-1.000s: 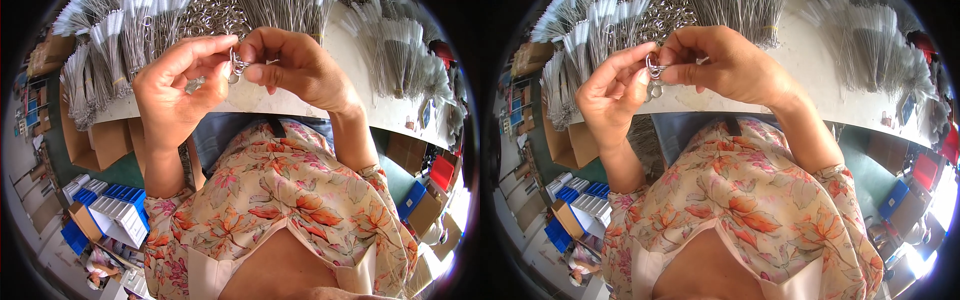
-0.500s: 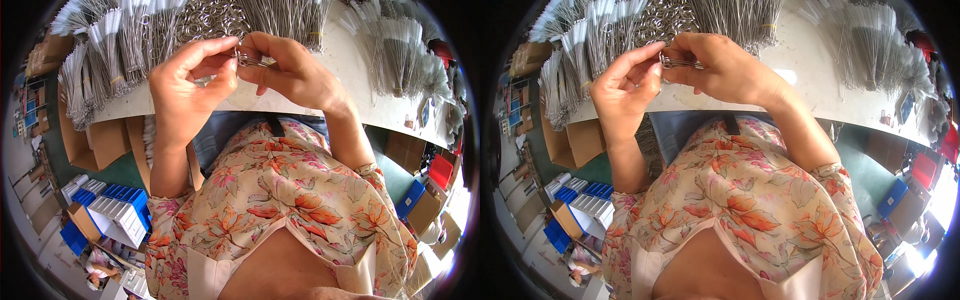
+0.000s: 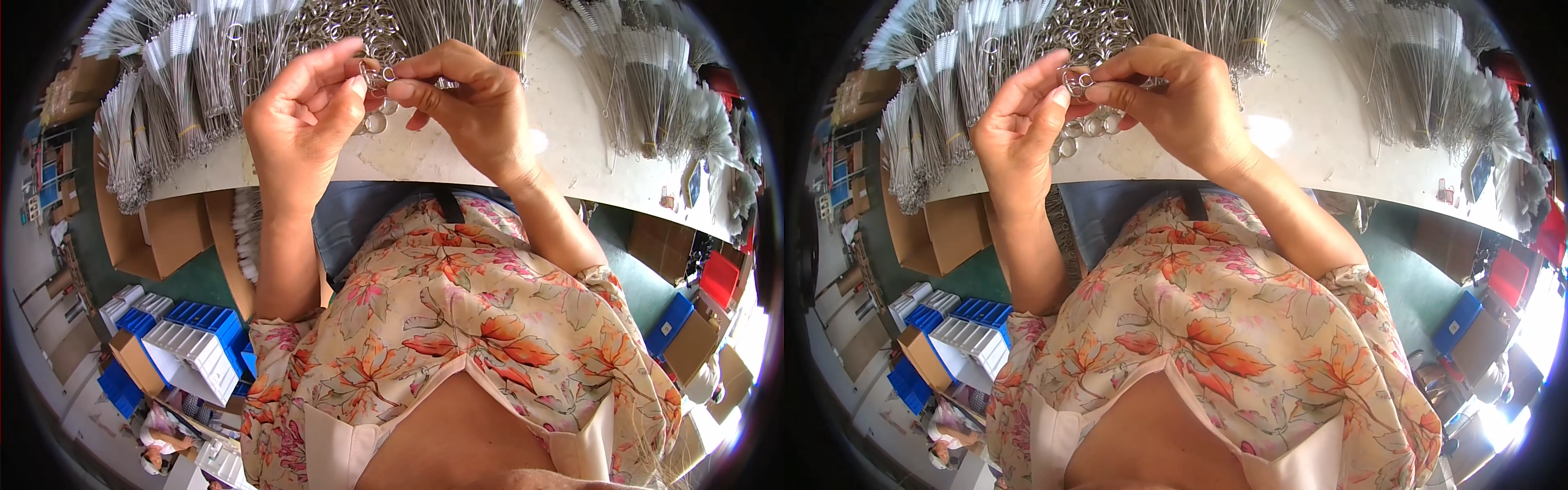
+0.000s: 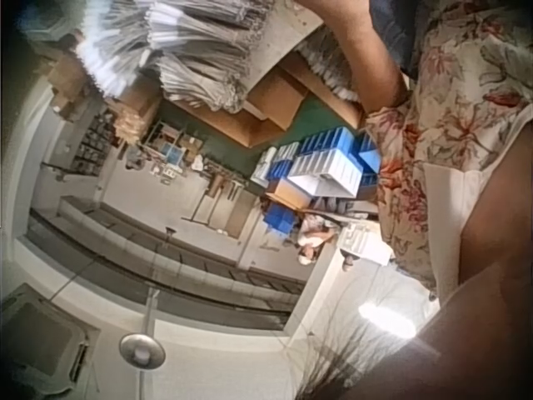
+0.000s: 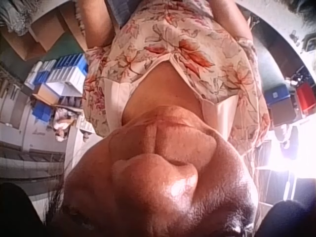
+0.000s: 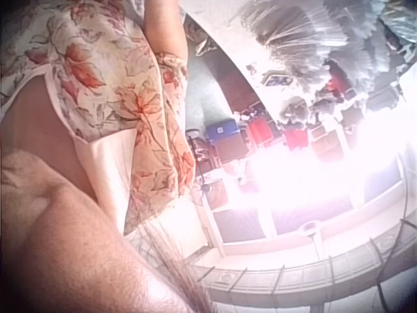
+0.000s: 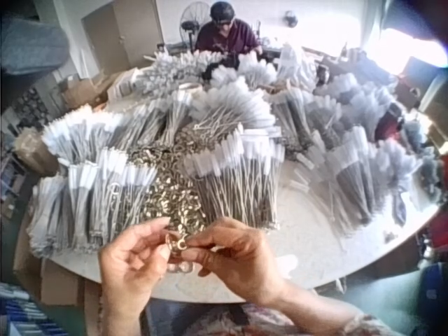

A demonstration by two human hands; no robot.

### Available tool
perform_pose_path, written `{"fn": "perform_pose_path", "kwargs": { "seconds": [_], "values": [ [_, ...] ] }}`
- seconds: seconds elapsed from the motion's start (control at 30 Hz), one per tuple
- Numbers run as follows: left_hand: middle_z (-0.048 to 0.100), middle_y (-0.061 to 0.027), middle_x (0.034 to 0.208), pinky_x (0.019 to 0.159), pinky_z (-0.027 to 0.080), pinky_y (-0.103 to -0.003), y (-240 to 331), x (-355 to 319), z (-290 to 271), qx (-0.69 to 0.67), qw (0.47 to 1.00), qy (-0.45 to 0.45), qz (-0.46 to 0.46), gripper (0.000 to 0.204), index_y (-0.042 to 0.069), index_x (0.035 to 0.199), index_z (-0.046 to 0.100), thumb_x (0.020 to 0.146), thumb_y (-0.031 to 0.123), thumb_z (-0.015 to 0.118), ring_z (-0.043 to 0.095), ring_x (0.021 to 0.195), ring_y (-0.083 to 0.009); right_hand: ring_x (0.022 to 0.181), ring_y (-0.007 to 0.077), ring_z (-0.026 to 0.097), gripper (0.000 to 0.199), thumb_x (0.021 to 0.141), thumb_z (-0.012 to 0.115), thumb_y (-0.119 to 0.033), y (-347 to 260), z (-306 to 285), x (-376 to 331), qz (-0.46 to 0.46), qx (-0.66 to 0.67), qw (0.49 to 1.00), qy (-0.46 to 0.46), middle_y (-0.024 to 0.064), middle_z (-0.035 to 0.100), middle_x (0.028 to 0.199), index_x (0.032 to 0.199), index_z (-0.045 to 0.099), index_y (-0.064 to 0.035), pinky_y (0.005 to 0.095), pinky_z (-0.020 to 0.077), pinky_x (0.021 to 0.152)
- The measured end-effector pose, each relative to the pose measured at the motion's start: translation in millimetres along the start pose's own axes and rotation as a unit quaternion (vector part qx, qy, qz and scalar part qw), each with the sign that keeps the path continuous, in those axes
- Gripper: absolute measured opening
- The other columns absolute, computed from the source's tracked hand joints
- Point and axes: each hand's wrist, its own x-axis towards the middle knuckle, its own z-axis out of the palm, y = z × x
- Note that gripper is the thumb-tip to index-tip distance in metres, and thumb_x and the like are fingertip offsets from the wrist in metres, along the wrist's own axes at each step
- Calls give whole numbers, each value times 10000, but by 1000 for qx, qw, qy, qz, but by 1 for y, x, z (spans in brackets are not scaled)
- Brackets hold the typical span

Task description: Assembling small white brushes by attaching metal rings.

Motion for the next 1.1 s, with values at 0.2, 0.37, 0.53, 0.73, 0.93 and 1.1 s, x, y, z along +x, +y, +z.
{"fn": "perform_pose_path", "kwargs": {
  "seconds": [0.2, 0.37, 0.53, 0.73, 0.93, 1.1],
  "values": [
    [619, -124, 968, 697, 519, -218, -5, -7, 0, 29, 996, -8, 81, 124, -40, 934, 566, 816, -71, 542, 611, 812, -114, 646, 95, 593, 119, 816, 624, -63, -8, 4, -5, -29, -9, 999, 35, 67, 613, 826, 920, 654, -14, 213, 488, 510],
    [615, -123, 978, 687, 503, -203, -7, -12, -5, 53, 991, -33, 118, 133, -44, 913, 567, 794, -101, 555, 603, 791, -96, 674, 112, 615, 114, 813, 612, -35, -17, 4, -8, 7, -14, 999, 35, 66, 619, 793, 918, 655, -28, 218, 489, 524],
    [616, -119, 978, 645, 473, -186, -5, -16, -5, 31, 988, -80, 126, 140, -49, 901, 575, 780, -119, 557, 584, 754, -75, 660, 163, 634, 234, 711, 629, 59, -9, 4, -9, -196, -167, 965, 47, 58, 609, 741, 908, 664, -63, 254, 520, 563],
    [617, -152, 966, 633, 475, -188, -8, -16, -3, -9, 994, -56, 91, 151, -27, 890, 475, 789, -90, 568, 589, 755, -94, 643, 188, 625, 322, 637, 637, 78, -8, 1, -7, -268, -260, 926, 57, 31, 594, 731, 898, 673, -107, 280, 523, 539],
    [615, -200, 959, 671, 531, -256, -8, -7, -7, -92, 994, -46, 29, 262, 46, 874, 344, 797, -78, 562, 608, 780, -132, 644, 206, 616, 288, 646, 626, 72, -3, -4, -1, -272, -251, 929, -9, 32, 591, 746, 873, 665, -101, 287, 511, 543],
    [613, -178, 955, 709, 532, -270, -4, -4, -14, -114, 992, -49, -27, 254, 47, 901, 354, 804, -74, 555, 610, 800, -144, 662, 220, 616, 306, 663, 601, 85, -3, -7, -2, -311, -255, 914, -50, 51, 602, 774, 912, 653, -85, 300, 512, 566]
  ]
}}
